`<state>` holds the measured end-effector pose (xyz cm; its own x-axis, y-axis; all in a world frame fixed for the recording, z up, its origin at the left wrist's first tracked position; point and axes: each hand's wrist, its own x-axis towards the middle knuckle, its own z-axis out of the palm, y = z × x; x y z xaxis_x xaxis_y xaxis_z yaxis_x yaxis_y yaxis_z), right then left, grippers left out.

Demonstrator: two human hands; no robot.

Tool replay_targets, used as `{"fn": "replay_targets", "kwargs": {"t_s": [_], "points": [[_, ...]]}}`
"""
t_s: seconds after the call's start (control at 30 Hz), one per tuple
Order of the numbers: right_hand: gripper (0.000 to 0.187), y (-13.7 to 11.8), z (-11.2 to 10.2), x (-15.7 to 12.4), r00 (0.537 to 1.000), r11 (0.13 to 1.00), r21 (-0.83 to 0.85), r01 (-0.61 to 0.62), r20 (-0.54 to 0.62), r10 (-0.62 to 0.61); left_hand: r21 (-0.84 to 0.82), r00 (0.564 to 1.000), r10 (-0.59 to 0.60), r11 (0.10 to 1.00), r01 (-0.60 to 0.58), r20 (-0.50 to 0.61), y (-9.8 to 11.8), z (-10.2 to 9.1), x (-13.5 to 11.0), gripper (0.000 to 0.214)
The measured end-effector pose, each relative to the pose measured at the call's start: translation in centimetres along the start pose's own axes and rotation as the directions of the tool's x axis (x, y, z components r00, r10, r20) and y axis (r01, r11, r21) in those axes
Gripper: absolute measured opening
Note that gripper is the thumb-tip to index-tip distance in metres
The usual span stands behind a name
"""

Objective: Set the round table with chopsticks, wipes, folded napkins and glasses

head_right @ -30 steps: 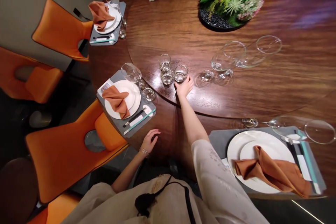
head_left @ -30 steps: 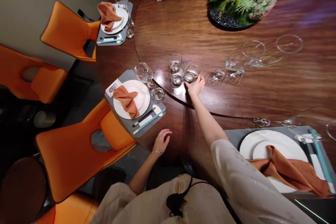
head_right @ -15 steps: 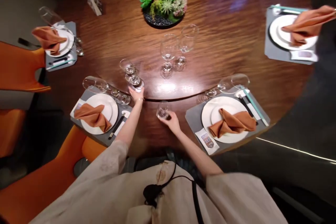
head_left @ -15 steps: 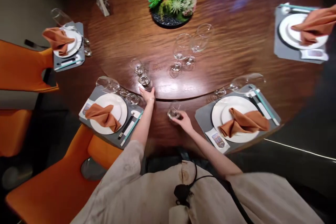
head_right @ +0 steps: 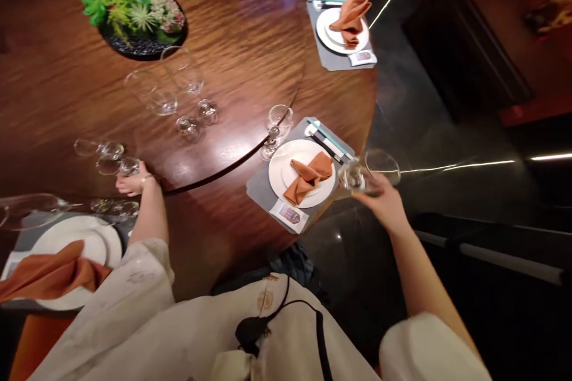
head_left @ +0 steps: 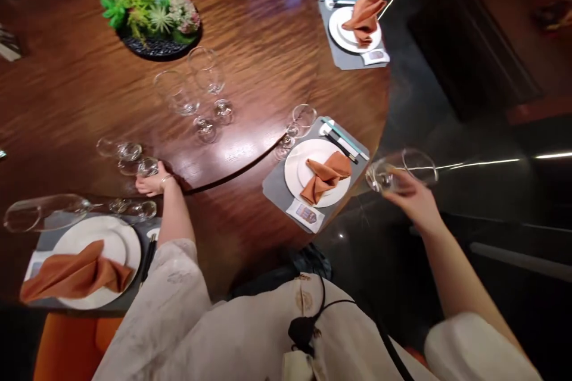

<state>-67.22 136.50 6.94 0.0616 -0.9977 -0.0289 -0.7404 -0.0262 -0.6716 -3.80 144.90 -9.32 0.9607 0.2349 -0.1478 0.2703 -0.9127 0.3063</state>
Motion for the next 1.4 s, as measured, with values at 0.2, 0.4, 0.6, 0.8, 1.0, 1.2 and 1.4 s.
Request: {"fn": "replay_targets", "kwargs": {"t_s": [0.2, 0.4, 0.6, 0.8, 1.0, 1.2, 1.4], "points": [[0.064, 3.2, 5.4, 21.7, 0.882, 0.879, -0.153, 0.451, 0.223, -0.414, -0.275, 0.998, 0.048, 0.96, -0.054, -0.029, -2.2, -1.1, -4.8, 0.045], [0.059, 4.3, 17.6, 29.4, 0.671, 0.687, -0.208, 0.696, 0.529, -0.52, -0.717, 0.994, 0.104, 0.695, -0.058, 0.021, -11.2, -2.1, -16.3, 0.043], [0.06, 5.7, 21.3, 29.8, 0.643, 0.628, -0.267, 0.731, 0.577, -0.504, -0.776, 0.968, 0.07, 0.613, 0.149, 0.241, -20.0, -3.5, -26.2, 0.041], [0.06, 4.6, 21.8, 30.0, 0.664, 0.621, -0.356, 0.698, 0.646, -0.376, -0.764, 0.914, -0.056, 0.529, 0.369, 0.403, -21.1, -3.9, -30.4, 0.043], [0.055, 3.3, 17.8, 27.3, 0.889, 0.776, -0.454, 0.439, 0.346, -0.3, -0.749, 0.848, 0.045, 0.497, 0.439, 0.528, -21.7, -3.8, -30.6, 0.049], [0.047, 5.9, 9.5, 20.0, 0.957, 0.901, -0.324, 0.288, 0.068, -0.282, -0.728, 0.713, 0.385, 0.636, 0.256, 0.587, -22.1, -4.0, -29.4, 0.053], [0.052, 15.6, -0.8, 14.4, 0.994, 0.973, -0.208, 0.096, -0.023, -0.103, -0.697, 0.474, 0.596, 0.715, 0.055, 0.648, -20.4, -5.6, -34.6, 0.066]]}}
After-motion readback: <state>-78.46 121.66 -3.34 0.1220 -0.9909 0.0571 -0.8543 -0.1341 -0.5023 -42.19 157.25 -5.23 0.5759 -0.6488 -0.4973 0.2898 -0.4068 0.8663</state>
